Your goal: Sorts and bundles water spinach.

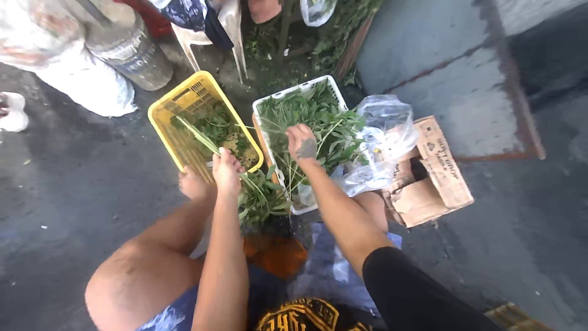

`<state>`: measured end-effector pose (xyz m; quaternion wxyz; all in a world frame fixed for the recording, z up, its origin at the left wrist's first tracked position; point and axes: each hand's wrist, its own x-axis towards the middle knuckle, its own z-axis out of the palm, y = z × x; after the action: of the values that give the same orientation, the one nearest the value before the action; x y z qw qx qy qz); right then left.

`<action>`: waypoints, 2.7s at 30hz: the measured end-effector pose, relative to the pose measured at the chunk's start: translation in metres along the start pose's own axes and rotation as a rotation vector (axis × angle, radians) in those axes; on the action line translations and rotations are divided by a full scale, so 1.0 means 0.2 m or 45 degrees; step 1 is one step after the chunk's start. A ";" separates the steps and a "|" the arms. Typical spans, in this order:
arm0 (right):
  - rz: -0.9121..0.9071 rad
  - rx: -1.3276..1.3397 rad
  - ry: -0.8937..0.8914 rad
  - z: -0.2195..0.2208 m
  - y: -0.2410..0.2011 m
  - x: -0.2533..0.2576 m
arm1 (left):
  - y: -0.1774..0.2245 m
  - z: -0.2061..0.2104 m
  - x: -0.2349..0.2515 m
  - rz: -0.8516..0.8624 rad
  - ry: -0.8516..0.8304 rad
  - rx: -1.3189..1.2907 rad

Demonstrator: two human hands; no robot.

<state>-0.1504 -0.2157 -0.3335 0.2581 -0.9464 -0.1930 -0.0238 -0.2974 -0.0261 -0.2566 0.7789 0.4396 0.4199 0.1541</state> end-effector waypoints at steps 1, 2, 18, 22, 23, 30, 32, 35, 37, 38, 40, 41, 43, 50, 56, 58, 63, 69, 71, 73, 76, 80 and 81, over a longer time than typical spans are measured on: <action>-0.069 0.016 0.080 -0.05 -0.01 -0.01 | -0.02 0.04 0.00 0.016 -0.047 0.012; -0.143 0.048 0.145 -0.10 -0.04 -0.03 | -0.05 0.08 0.00 0.034 -0.113 0.021; -0.256 0.163 -0.025 -0.32 -0.16 -0.25 | -0.24 0.52 -0.09 0.310 -0.414 0.338; -0.093 0.137 -0.303 -0.29 -0.03 -0.29 | -0.15 0.53 -0.02 0.217 -0.442 -0.006; -0.056 0.128 -0.386 -0.28 0.02 -0.30 | -0.10 0.53 0.01 0.201 -0.470 -0.081; 0.269 0.448 -0.631 -0.26 0.36 -0.33 | 0.30 0.52 0.06 0.217 -0.578 -0.293; 0.339 0.484 -0.555 -0.37 0.36 -0.31 | 0.42 0.53 0.05 0.236 -0.656 -0.340; 0.353 0.634 -0.224 -0.59 0.29 -0.25 | 0.52 0.56 -0.01 0.270 -0.799 -0.415; 0.234 0.831 0.012 -0.80 0.13 -0.22 | 0.54 0.60 -0.07 0.298 -0.910 -0.391; 0.133 0.911 0.090 -0.92 0.02 -0.21 | 0.54 0.63 -0.11 0.311 -0.955 -0.352; -0.087 0.939 0.165 -1.11 -0.19 -0.23 | 0.53 0.68 -0.22 0.325 -1.029 -0.255; -0.162 0.912 0.153 -1.15 -0.27 -0.23 | 0.52 0.72 -0.30 0.338 -1.067 -0.218; -0.211 0.836 0.026 -1.17 -0.39 -0.26 | 0.50 0.77 -0.47 0.352 -1.113 -0.185; -0.189 1.275 -0.139 -1.05 -0.41 -0.54 | 0.48 0.65 -0.90 0.635 -1.158 0.482; -0.222 1.828 -0.468 -1.09 -0.35 -0.77 | 0.35 0.55 -0.98 0.197 -1.296 0.268; -0.246 1.921 -0.578 -1.10 -0.31 -0.81 | 0.32 0.54 -0.98 0.137 -1.349 0.227; -0.238 1.927 -0.684 -1.10 -0.27 -0.89 | 0.29 0.50 -1.04 0.186 -1.373 0.281; 0.071 1.085 -0.014 -1.06 -0.24 -0.94 | 0.26 0.43 -0.99 0.589 -1.055 0.640; 0.100 1.191 0.122 -1.11 -0.24 -0.95 | 0.22 0.41 -1.00 0.610 -1.093 0.888; 0.064 1.367 0.134 -1.15 -0.24 -0.97 | 0.13 0.41 -1.04 0.578 -1.281 1.088; 0.000 1.549 0.185 -1.16 -0.16 -0.99 | 0.01 0.44 -1.08 0.628 -1.515 1.165; -0.034 1.500 0.202 -1.14 -0.02 -1.12 | -0.10 0.42 -1.13 0.852 -1.568 1.540; 0.002 1.484 0.197 -1.13 -0.01 -1.17 | -0.14 0.40 -1.15 0.835 -1.572 1.587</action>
<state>-0.3546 -0.4096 -0.1711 0.7491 -0.6440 -0.1544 0.0175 -0.3758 -0.2275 -0.1386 0.4053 0.8783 -0.2063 -0.1475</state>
